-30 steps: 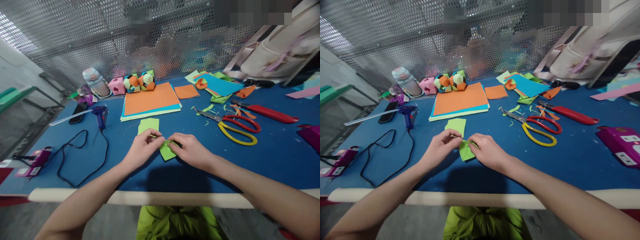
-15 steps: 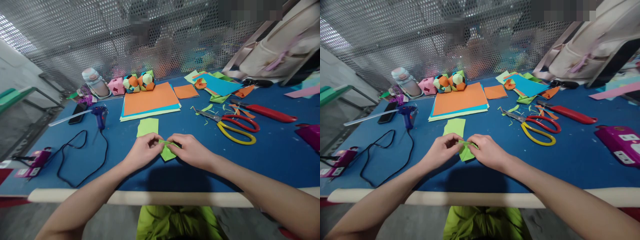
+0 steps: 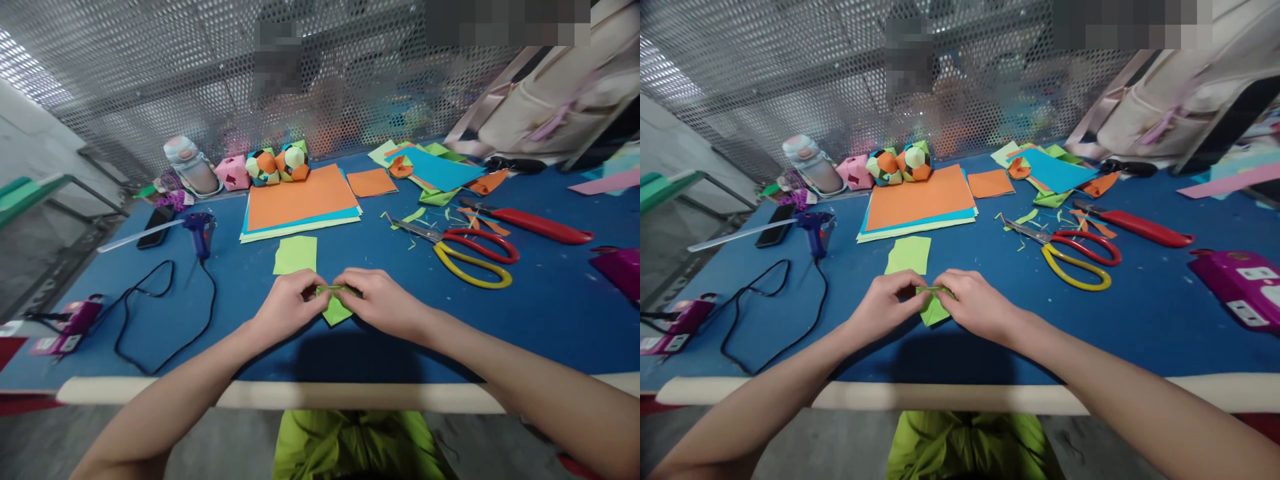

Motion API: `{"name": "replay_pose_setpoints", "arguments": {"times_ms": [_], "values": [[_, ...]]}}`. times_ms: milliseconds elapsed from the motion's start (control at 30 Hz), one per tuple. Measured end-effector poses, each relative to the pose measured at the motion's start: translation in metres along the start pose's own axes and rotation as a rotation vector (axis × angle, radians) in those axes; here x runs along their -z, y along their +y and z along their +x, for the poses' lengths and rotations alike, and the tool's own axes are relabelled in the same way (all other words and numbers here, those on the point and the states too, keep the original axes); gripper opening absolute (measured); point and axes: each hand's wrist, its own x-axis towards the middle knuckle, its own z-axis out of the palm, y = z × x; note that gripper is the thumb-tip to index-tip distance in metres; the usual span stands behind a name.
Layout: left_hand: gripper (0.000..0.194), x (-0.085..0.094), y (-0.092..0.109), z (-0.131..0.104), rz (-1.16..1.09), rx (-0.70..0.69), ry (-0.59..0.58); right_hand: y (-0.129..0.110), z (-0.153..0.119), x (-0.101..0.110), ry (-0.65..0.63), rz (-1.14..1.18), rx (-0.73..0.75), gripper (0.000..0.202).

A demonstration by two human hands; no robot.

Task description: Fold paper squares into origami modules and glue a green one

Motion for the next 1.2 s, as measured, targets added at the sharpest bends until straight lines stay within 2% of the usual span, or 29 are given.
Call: {"name": "replay_pose_setpoints", "arguments": {"times_ms": [100, 233, 400, 533, 733, 933, 1100, 1200], "values": [[0.018, 0.000, 0.002, 0.000, -0.040, 0.046, 0.018, 0.000, 0.001, 0.002, 0.058, 0.018, -0.031, 0.013], [0.020, 0.001, 0.003, 0.001, -0.136, 0.149, 0.079, 0.000, 0.003, 0.006, 0.142, 0.068, -0.156, 0.014], [0.016, -0.002, 0.000, 0.001, -0.229, 0.239, -0.008, 0.002, 0.001, 0.007, 0.104, 0.105, -0.140, 0.015], [0.019, -0.003, 0.001, 0.001, -0.185, 0.200, -0.079, 0.000, 0.000, 0.006, 0.085, 0.109, -0.106, 0.015], [0.021, -0.005, 0.001, 0.000, -0.132, 0.208, 0.010, 0.000, 0.001, 0.009, 0.095, 0.085, -0.123, 0.017], [0.019, -0.008, -0.003, 0.000, -0.171, 0.222, -0.035, 0.003, 0.000, 0.010, 0.029, 0.062, -0.052, 0.023], [0.017, -0.007, -0.004, 0.001, -0.225, 0.264, 0.044, -0.003, 0.002, 0.012, 0.042, 0.055, -0.200, 0.026], [0.013, -0.008, -0.005, 0.002, -0.282, 0.300, 0.067, -0.004, 0.003, 0.012, 0.058, 0.076, -0.221, 0.018]]}}
